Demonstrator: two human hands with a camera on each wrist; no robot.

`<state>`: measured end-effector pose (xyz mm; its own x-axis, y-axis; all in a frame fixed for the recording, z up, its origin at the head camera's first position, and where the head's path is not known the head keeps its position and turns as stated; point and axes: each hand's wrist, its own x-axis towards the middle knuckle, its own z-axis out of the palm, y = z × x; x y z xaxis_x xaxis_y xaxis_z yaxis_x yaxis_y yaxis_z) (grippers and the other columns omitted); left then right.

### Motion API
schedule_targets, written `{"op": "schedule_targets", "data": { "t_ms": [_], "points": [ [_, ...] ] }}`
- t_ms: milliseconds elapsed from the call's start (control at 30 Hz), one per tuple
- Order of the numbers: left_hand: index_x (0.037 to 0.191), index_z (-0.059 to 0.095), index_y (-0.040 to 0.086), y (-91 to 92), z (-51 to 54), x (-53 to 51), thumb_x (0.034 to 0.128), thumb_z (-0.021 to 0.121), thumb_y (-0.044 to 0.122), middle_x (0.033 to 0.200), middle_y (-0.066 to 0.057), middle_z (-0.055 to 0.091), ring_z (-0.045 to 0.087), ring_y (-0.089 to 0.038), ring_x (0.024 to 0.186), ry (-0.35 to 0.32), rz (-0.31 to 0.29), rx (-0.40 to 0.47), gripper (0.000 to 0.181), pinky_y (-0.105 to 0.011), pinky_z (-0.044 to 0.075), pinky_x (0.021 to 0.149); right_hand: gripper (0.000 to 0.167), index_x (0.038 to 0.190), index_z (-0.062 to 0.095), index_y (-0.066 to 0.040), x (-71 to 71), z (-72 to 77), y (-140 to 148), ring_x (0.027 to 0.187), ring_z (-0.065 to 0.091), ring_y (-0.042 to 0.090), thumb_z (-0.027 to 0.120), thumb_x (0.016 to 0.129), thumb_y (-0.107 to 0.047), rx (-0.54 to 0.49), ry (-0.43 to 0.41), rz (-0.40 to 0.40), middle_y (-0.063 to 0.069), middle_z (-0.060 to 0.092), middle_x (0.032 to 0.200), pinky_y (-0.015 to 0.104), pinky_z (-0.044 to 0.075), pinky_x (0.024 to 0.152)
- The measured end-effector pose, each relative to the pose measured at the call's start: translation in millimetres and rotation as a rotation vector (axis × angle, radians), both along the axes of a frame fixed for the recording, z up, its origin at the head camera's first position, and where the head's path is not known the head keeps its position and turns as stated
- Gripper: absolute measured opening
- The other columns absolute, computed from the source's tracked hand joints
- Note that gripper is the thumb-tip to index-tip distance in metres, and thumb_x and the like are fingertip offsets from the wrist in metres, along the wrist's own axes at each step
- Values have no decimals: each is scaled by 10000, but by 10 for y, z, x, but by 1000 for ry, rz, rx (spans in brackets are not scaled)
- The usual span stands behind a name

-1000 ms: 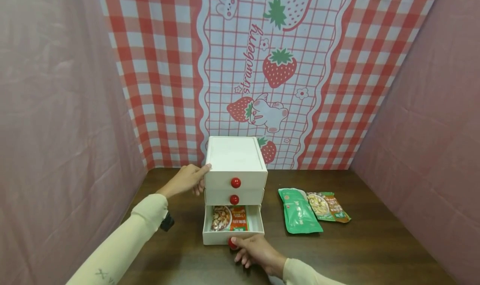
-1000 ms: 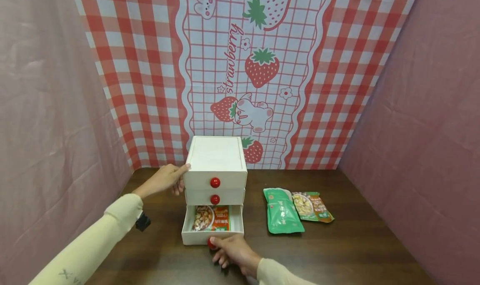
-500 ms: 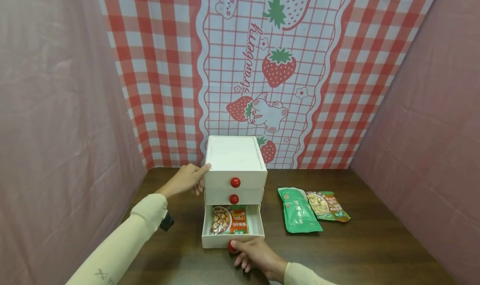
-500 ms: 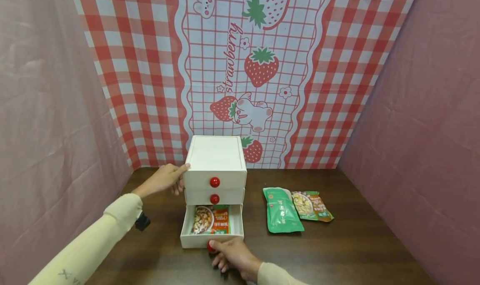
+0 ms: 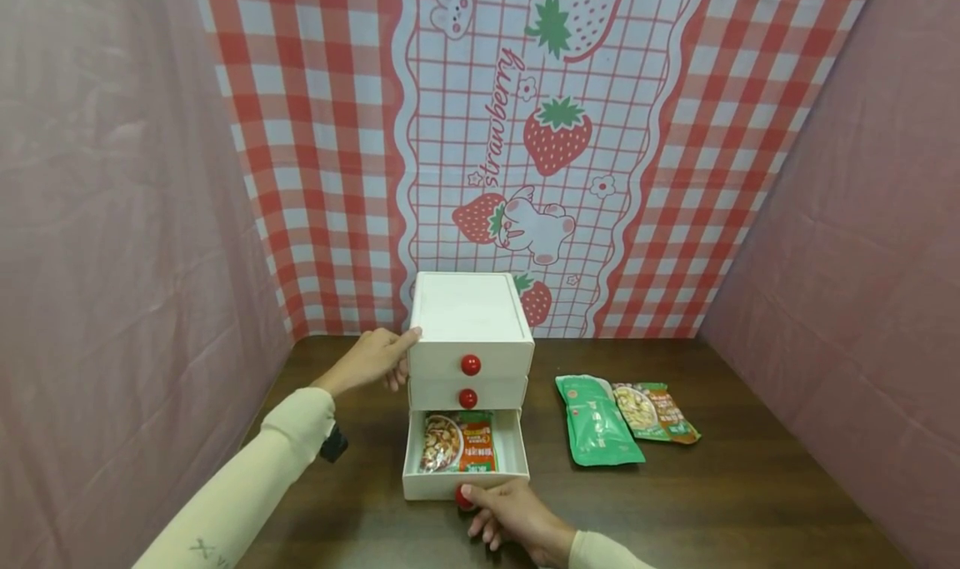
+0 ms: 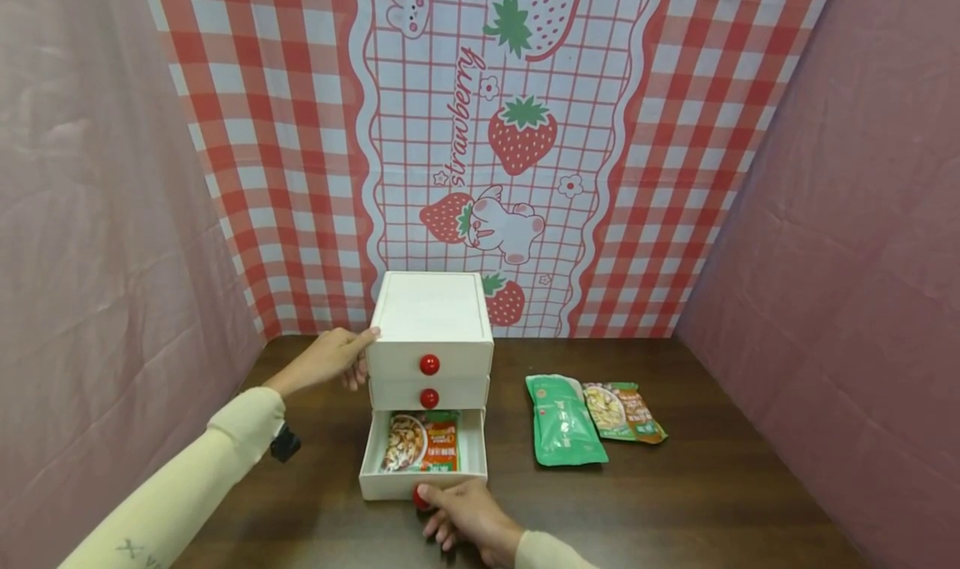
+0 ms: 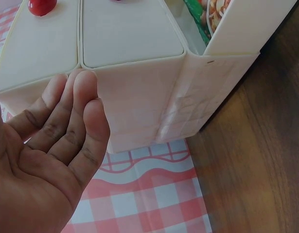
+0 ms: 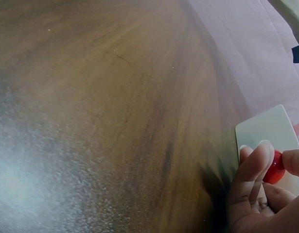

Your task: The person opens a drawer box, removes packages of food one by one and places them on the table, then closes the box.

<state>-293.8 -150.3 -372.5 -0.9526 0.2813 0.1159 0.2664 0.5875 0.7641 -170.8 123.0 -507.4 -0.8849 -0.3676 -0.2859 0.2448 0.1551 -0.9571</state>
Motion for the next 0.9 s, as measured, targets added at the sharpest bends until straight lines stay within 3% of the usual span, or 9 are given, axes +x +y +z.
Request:
{"op": "schedule_targets", "data": {
  "t_ms": [233, 467, 633, 767, 900],
  "points": [
    [687, 710, -14, 4, 14, 8, 1048, 413, 629, 631, -104, 687, 661, -224, 502, 0, -4, -2, 795, -340, 566, 514, 472, 942, 746, 66, 19, -9, 15, 498, 540, 45, 664, 1009, -394, 1, -7, 11, 26, 697, 669, 185, 464, 470],
    [672, 705, 13, -6, 2, 6, 1052, 413, 622, 623, -87, 682, 703, -380, 600, 1, -7, 2, 775, -342, 566, 515, 458, 955, 737, 74, 39, -13, 24, 498, 547, 44, 653, 1018, -371, -16, 6, 28, 33, 700, 677, 184, 464, 464],
    [671, 706, 10, 4, -1, 4, 1049, 415, 627, 623, -92, 683, 700, -362, 581, -4, -4, 8, 779, -344, 567, 511, 462, 961, 735, 65, 40, 5, 36, 505, 552, 41, 639, 1026, -382, -4, -13, 41, 28, 701, 686, 180, 466, 471],
    [667, 703, 15, 8, 3, 7, 1044, 419, 634, 615, -83, 679, 678, -271, 522, -7, 1, 5, 779, -342, 563, 505, 494, 997, 733, 65, 18, 37, 100, 505, 555, 30, 616, 1034, -413, -13, -51, 114, 23, 700, 697, 174, 475, 481],
    [665, 700, 17, 2, 11, 13, 1052, 414, 620, 617, -80, 678, 678, -264, 524, -8, 9, 1, 771, -337, 559, 502, 498, 1019, 742, 69, -27, 126, 204, 508, 552, 11, 631, 1022, -416, 1, -113, 264, 11, 697, 718, 164, 484, 494]
  ]
}}
